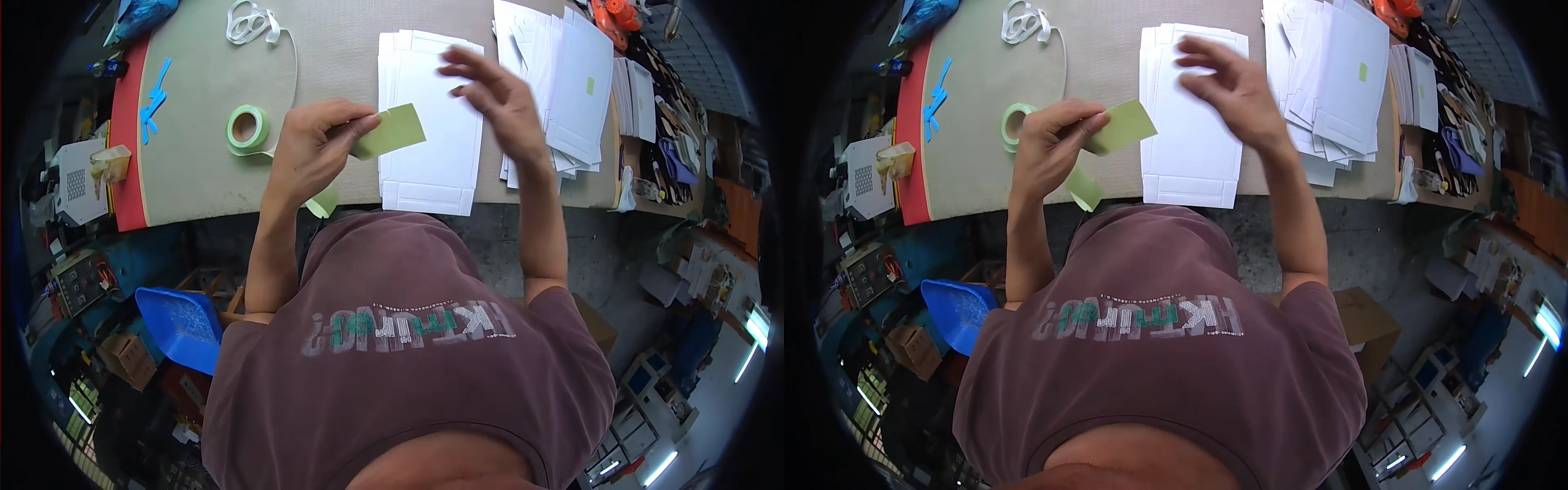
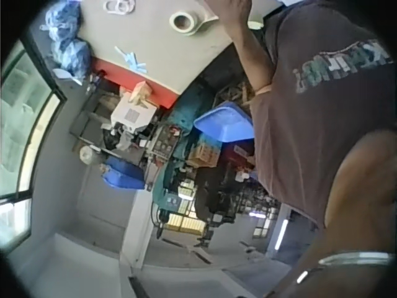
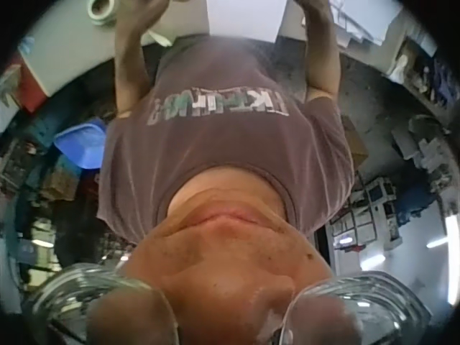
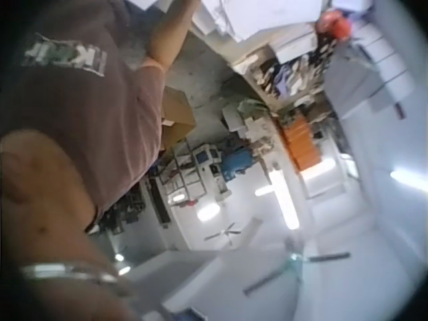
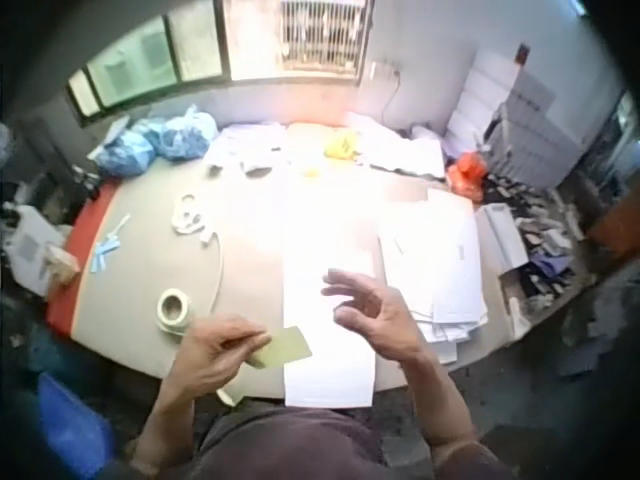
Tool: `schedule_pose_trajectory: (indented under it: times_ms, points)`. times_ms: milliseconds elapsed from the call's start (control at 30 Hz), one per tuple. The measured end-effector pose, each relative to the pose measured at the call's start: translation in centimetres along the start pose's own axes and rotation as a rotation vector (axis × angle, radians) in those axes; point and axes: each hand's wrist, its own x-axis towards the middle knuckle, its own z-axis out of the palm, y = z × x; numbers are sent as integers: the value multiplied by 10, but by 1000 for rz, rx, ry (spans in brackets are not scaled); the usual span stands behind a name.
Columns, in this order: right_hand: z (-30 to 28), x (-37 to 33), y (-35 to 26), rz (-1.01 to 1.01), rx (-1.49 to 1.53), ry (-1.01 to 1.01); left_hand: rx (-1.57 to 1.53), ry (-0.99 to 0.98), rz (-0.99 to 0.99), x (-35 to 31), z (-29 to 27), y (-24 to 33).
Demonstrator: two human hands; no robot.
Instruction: Applying masking tape and folding white shoe components at a workshop table.
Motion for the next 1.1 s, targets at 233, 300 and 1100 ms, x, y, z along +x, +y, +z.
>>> schedule_pose_trajectory:
  times_ms: [233, 300, 1100]
  points:
    - [58, -10, -5, -109, -158, 269, -275, 189, -205, 1, -19, -30]
    - [69, -8, 0, 114, 93, 310, -305, 261, -188, 1, -23, -35]
    - [0, -15, 193, 757, -1196, 788, -619, 275, 246, -4, -61, -42]
